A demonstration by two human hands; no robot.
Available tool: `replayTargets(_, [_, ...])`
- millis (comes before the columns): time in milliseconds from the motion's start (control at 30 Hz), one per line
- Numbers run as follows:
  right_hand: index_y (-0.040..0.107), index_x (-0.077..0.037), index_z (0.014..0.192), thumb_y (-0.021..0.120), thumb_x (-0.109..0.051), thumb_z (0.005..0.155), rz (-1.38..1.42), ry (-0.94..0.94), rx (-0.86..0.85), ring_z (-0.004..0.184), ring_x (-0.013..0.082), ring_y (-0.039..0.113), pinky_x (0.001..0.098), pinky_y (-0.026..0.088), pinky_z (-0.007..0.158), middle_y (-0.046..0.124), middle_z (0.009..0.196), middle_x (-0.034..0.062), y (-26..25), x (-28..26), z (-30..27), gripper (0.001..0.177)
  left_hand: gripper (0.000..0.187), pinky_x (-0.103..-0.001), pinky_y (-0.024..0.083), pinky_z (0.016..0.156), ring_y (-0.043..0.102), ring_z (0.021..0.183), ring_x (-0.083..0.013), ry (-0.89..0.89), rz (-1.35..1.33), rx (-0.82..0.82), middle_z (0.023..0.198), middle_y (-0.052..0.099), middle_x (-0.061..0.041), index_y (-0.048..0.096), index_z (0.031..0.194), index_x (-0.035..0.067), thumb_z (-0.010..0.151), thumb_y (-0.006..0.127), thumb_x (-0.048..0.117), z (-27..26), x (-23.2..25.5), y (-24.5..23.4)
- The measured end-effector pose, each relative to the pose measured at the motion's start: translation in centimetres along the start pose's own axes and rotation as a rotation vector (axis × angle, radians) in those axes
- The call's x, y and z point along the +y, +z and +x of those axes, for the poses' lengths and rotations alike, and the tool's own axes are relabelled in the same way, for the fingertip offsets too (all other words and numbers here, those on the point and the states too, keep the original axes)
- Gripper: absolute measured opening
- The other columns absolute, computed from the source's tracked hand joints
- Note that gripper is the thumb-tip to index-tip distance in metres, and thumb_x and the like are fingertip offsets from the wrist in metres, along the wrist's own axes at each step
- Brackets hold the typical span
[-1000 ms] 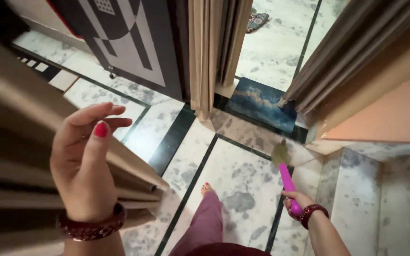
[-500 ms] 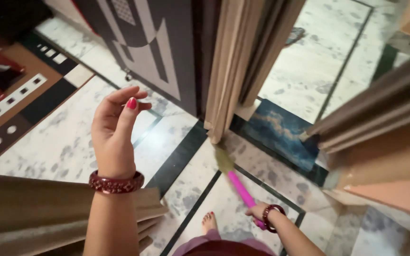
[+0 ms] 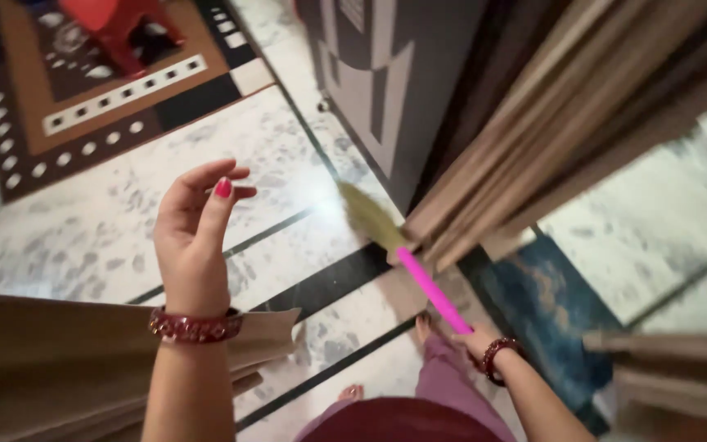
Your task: Sweeping the floor near an entryway and cleaning under a door mat.
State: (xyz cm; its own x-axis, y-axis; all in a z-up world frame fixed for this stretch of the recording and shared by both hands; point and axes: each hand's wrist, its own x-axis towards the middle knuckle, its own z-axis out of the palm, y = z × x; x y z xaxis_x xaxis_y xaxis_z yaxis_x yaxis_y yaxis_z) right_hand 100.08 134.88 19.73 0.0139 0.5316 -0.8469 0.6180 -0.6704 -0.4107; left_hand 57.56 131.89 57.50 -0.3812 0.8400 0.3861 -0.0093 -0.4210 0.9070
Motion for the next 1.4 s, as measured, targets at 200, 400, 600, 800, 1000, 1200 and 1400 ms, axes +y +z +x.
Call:
replayTargets(200, [0.071,0.004,0.103,0.072,-0.044,0.095,-0.155,0.05,-0.078,0.057,0.032,0.062,0.0466,0.048,0.051,0.066,0.077,0.0196,-4.4,1.1,18.3,0.048,0.027,-0.033,0.055,0.1,0.068,0.108,-0.0197,-0.057,0.189,0.182,0.122,0.07,-0.013,0.062,0.129,-0.002,0.106,0.06,0.012,-1.5,-0.5,2.9])
replayTargets(400, [0.07,-0.014,0.127,0.053,-0.06,0.094,-1.199,-0.255,-0.19,0.117,0.0262,0.07,0.0388,0.055,0.098,0.071,0.125,0.0149,-3.2,0.0,27.9,0.059,0.029,-0.032,0.053,0.099,0.067,0.108,-0.0185,-0.127,0.301,0.405,0.122,0.071,-0.013,0.061,0.13,-0.004,0.105,0.058,0.009,-4.5,-0.6,5.9])
replayTargets(600, [0.071,-0.015,0.127,0.062,-0.047,0.091,-1.498,-0.287,-0.304,0.122,0.0298,0.067,0.0401,0.055,0.102,0.069,0.13,0.0142,0.0,-8.9,19.6,0.049,0.03,-0.03,0.054,0.097,0.069,0.109,-0.0171,-0.267,0.378,0.734,0.121,0.072,-0.012,0.062,0.127,-0.004,0.102,0.054,0.009,-9.8,-0.2,7.4])
replayTargets(800, [0.069,-0.018,0.132,0.059,-0.045,0.095,-1.591,-0.333,-0.369,0.123,0.032,0.066,0.0437,0.054,0.103,0.069,0.133,0.0134,6.4,-13.7,14.7,0.047,0.03,-0.032,0.053,0.096,0.069,0.106,-0.0192,-0.287,0.426,0.945,0.12,0.071,-0.013,0.061,0.127,-0.006,0.101,0.056,0.01,-15.9,1.6,8.6])
replayTargets(1000, [0.068,-0.013,0.133,0.058,-0.038,0.094,-1.96,-0.439,-0.423,0.122,0.0286,0.067,0.0437,0.054,0.1,0.069,0.133,0.0132,12.3,-7.4,19.0,0.047,0.031,-0.032,0.053,0.097,0.069,0.107,-0.0186,-0.276,0.46,1.169,0.119,0.072,-0.013,0.062,0.127,-0.006,0.1,0.056,0.01,-24.3,4.7,10.3])
replayTargets(1200, [0.069,-0.014,0.131,0.057,-0.039,0.095,-2.177,-0.545,-0.519,0.122,0.0305,0.066,0.0446,0.052,0.102,0.068,0.131,0.0145,14.2,-5.6,13.4,0.046,0.03,-0.03,0.051,0.097,0.07,0.105,-0.018,-0.216,0.538,1.389,0.118,0.072,-0.013,0.062,0.127,-0.005,0.102,0.056,0.01,-34.1,7.6,13.1])
replayTargets(1400, [0.073,-0.009,0.121,0.066,-0.052,0.092,-1.741,-0.721,-0.609,0.108,0.0344,0.07,0.0445,0.056,0.091,0.074,0.115,0.0186,14.5,-2.3,16.2,0.053,0.027,-0.03,0.053,0.094,0.07,0.102,-0.018,-0.204,0.549,1.538,0.116,0.073,-0.012,0.064,0.125,-0.004,0.101,0.057,0.008,-43.1,9.6,16.4])
